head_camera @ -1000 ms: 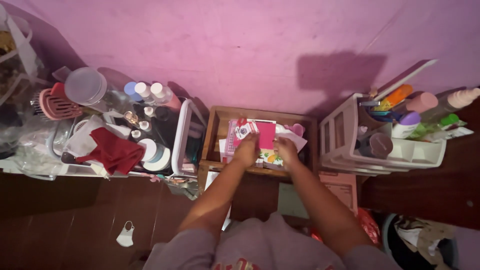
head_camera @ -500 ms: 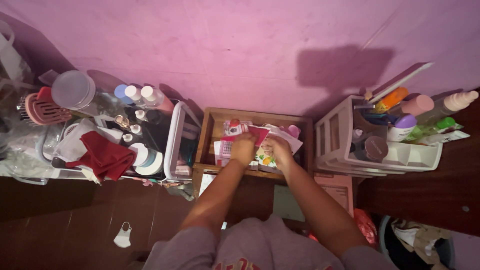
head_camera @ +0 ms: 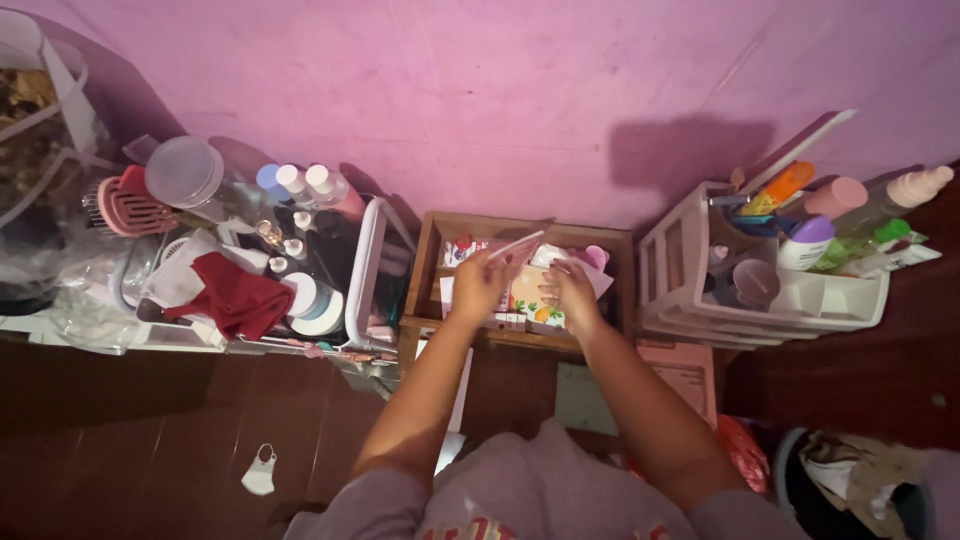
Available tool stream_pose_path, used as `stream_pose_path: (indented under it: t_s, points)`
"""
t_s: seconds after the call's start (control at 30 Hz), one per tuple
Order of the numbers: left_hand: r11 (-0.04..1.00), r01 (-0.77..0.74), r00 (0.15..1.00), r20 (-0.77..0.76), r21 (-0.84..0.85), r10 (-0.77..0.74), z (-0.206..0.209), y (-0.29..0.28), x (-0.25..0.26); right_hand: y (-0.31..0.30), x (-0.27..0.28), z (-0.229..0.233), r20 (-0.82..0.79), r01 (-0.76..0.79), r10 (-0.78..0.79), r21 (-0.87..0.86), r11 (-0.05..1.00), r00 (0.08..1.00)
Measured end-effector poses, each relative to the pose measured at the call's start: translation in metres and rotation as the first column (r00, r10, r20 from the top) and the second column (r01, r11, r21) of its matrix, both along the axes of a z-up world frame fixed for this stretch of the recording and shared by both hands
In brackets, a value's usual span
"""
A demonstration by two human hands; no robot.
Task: The person is organizing and sorting through various papers, booklets, and small items inside a wooden drawer.
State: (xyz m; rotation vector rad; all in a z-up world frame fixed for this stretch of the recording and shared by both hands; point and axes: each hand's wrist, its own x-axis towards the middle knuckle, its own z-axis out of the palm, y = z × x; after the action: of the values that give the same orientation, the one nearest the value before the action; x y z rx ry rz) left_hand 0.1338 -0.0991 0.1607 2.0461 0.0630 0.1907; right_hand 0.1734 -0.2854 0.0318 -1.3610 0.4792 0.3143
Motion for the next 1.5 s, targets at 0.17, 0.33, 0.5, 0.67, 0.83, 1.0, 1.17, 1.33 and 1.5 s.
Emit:
stream_pose_path:
  t_s: [0.17, 0.33, 0.5, 0.67, 0.83, 1.0, 1.17, 1.33, 1.5]
  points:
    - [0.972, 0.003, 0.997, -0.068, -0.236, -0.02, -0.018, 0.009, -0.002, 0.01, -0.019, 0.052, 0.284, -0.042, 0.103, -0.213, 0.976, 0.953]
    - [0.896, -0.034, 0.996, -0.087, -0.442, -0.005, -0.003, 0.004, -0.012, 0.037, -0.056, 0.095, 0.402, -0.078, 0.183, -0.265, 0.961, 0.897]
    - [0.898, -0.021, 0.999, -0.051, -0.439, -0.002, 0.019, 0.008, -0.027, 0.041, -0.071, 0.108, 0.421, -0.046, 0.201, -0.349, 0.936, 0.884]
    - [0.884, -0.038, 0.999, -0.051, -0.465, 0.015, 0.03, 0.024, -0.043, 0.047, -0.07, 0.086, 0.517, 0.069, 0.119, -0.33, 0.941, 0.848]
    - [0.855, -0.063, 0.998, -0.043, -0.514, 0.047, 0.039, 0.041, -0.066, 0.069, -0.105, 0.09, 0.501, 0.075, 0.121, -0.353, 0.933, 0.857]
    - [0.878, -0.061, 0.998, -0.032, -0.475, 0.052, 0.019, 0.054, -0.087, 0.073, -0.104, 0.046, 0.312, 0.048, 0.257, -0.715, 0.697, 0.915]
    - [0.858, 0.009, 1.0, -0.006, -0.513, -0.014, 0.016, 0.069, -0.116, 0.083, -0.152, 0.082, 0.445, 0.144, 0.193, -0.618, 0.773, 0.875]
    - [0.798, 0.065, 0.995, -0.02, -0.599, -0.096, 0.001, 0.088, -0.147, 0.108, -0.2, 0.107, 0.474, 0.197, 0.1, -0.538, 0.82, 0.875]
    - [0.886, 0.074, 0.982, -0.123, -0.457, -0.146, -0.044, 0.093, -0.17, 0.119, -0.224, 0.046, 0.411, 0.3, -0.146, -0.338, 0.892, 0.9]
